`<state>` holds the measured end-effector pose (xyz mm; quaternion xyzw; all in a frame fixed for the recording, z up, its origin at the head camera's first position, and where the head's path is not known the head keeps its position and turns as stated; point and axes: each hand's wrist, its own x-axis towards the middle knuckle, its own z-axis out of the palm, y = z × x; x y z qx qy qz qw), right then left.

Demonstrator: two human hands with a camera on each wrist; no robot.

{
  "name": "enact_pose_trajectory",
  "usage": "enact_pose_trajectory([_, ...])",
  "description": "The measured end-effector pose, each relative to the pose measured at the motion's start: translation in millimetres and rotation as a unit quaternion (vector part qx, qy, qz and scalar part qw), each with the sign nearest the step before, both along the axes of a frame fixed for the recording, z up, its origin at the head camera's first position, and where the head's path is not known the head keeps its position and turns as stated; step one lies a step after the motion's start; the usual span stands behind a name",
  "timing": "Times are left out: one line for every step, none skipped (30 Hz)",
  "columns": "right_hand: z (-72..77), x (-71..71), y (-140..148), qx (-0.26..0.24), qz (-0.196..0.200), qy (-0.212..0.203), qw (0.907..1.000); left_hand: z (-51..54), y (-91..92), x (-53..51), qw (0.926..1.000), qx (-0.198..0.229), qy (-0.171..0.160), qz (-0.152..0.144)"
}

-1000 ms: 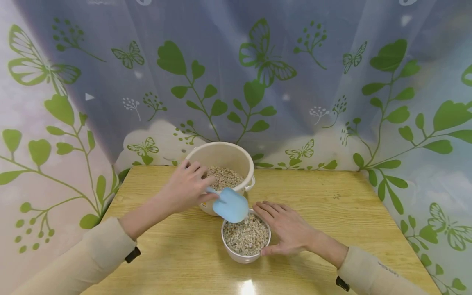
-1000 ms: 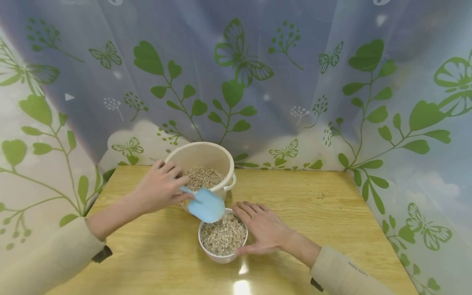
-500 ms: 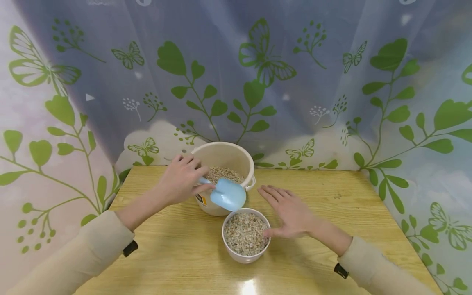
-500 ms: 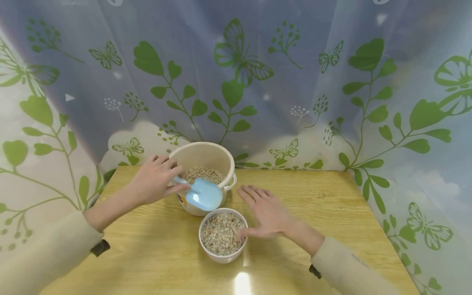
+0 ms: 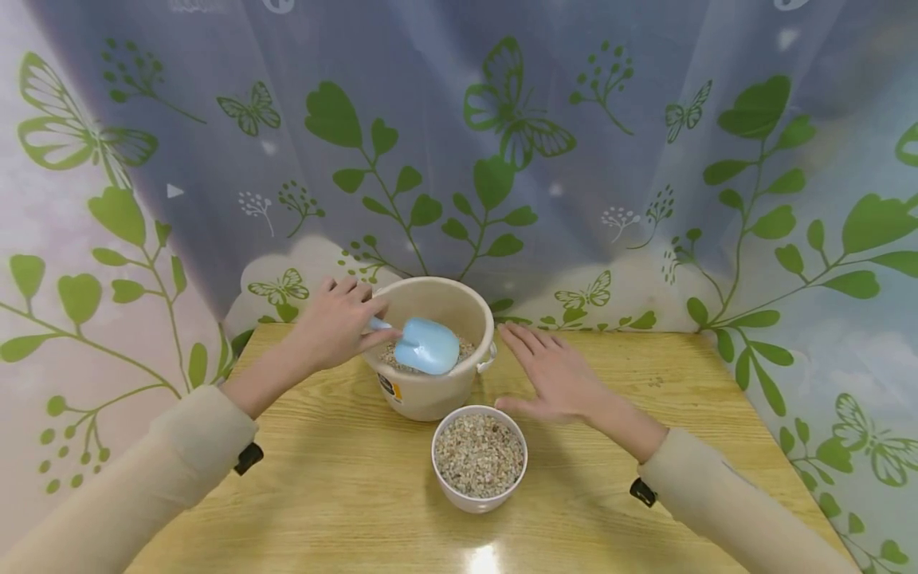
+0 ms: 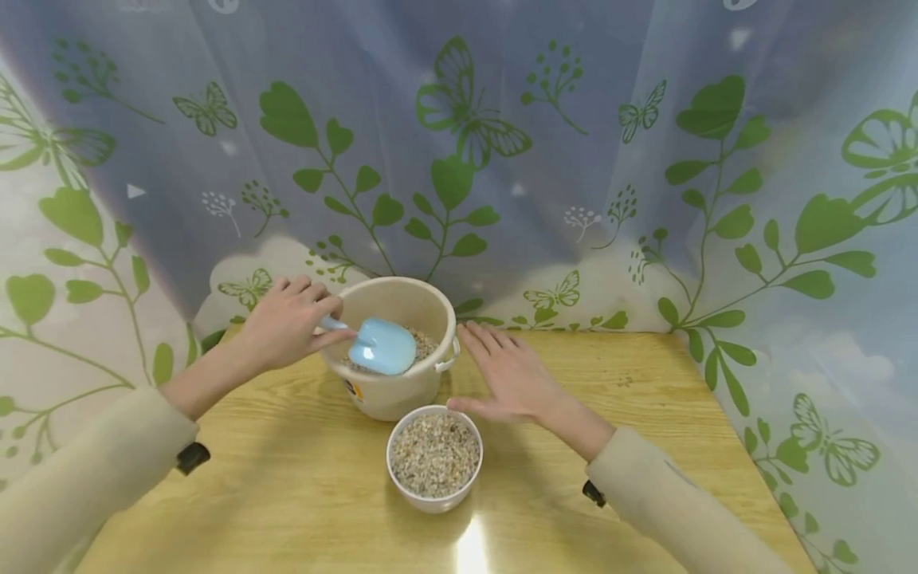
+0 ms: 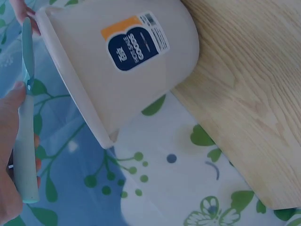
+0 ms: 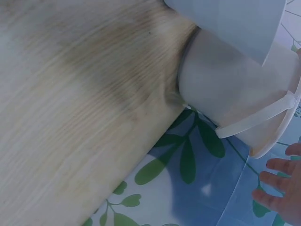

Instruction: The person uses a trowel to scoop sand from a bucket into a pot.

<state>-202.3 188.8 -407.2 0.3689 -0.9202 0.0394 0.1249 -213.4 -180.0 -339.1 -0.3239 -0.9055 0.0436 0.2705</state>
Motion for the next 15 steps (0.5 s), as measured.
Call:
enact_pose_trajectory([0.8, -1.8, -1.7, 0.003, -0.005, 0.003, 1.0, -0.1, -1.5, -2.0, 1.0, 0.0, -0.001, 0.003])
enact_pose_trajectory([1.6, -3.6, -3.6, 0.005, -0.009, 0.005, 0.9999, -0.3, -2.9, -3.9, 1.0, 0.0, -0.001, 0.005])
enact_pose_trajectory([2.5, -5.4, -5.6, 0.007, -0.012, 0.006, 0.9999, -0.5, -4.0, -5.7, 1.0, 0.001, -0.001, 0.006])
enact_pose_trajectory([3.5, -7.0, -7.7, 0.009, -0.017, 0.006, 0.9998, -0.7, -5.2, -7.5, 1.0, 0.003, -0.001, 0.006])
enact_pose_trajectory([4.3, -8.6, -9.8, 0.012, -0.023, 0.005, 0.9997, -1.0, -6.3, -9.4, 1.0, 0.004, 0.0, 0.008])
enact_pose_trajectory([5.1, -10.2, -11.8, 0.015, -0.028, 0.004, 0.9995, -1.4, -7.3, -11.4, 0.9999, 0.003, 0.002, 0.009])
enact_pose_trajectory([5.9, -11.7, -13.7, 0.018, -0.033, 0.002, 0.9993, -2.0, -8.2, -13.6, 0.9999, 0.001, 0.004, 0.011])
enact_pose_trajectory([6.5, -13.3, -15.5, 0.02, -0.038, 0.002, 0.9991, -2.4, -8.8, -15.3, 0.9999, -0.002, 0.005, 0.014])
enact_pose_trajectory([6.7, -15.0, -17.2, 0.022, -0.042, 0.001, 0.9988, -3.0, -9.4, -17.3, 0.9998, -0.006, 0.007, 0.016])
enact_pose_trajectory([7.0, -16.5, -18.7, 0.024, -0.046, 0.0, 0.9987, -3.5, -9.8, -19.3, 0.9997, -0.011, 0.007, 0.021])
enact_pose_trajectory([7.0, -18.1, -19.9, 0.025, -0.048, 0.0, 0.9985, -3.9, -9.7, -21.2, 0.9995, -0.017, 0.008, 0.026])
enact_pose_trajectory([6.8, -20.1, -21.0, 0.027, -0.05, 0.0, 0.9984, -4.1, -8.9, -23.3, 0.9992, -0.023, 0.005, 0.031])
enact_pose_trajectory([6.7, -22.0, -22.0, 0.027, -0.051, 0.001, 0.9983, -4.2, -7.7, -25.7, 0.9989, -0.028, 0.0, 0.038])
enact_pose_trajectory([6.5, -23.6, -22.8, 0.027, -0.052, 0.001, 0.9983, -4.1, -6.1, -27.8, 0.9986, -0.031, -0.006, 0.043])
enact_pose_trajectory([6.3, -25.1, -23.7, 0.027, -0.052, 0.001, 0.9982, -4.7, -4.9, -30.5, 0.9982, -0.034, -0.012, 0.048])
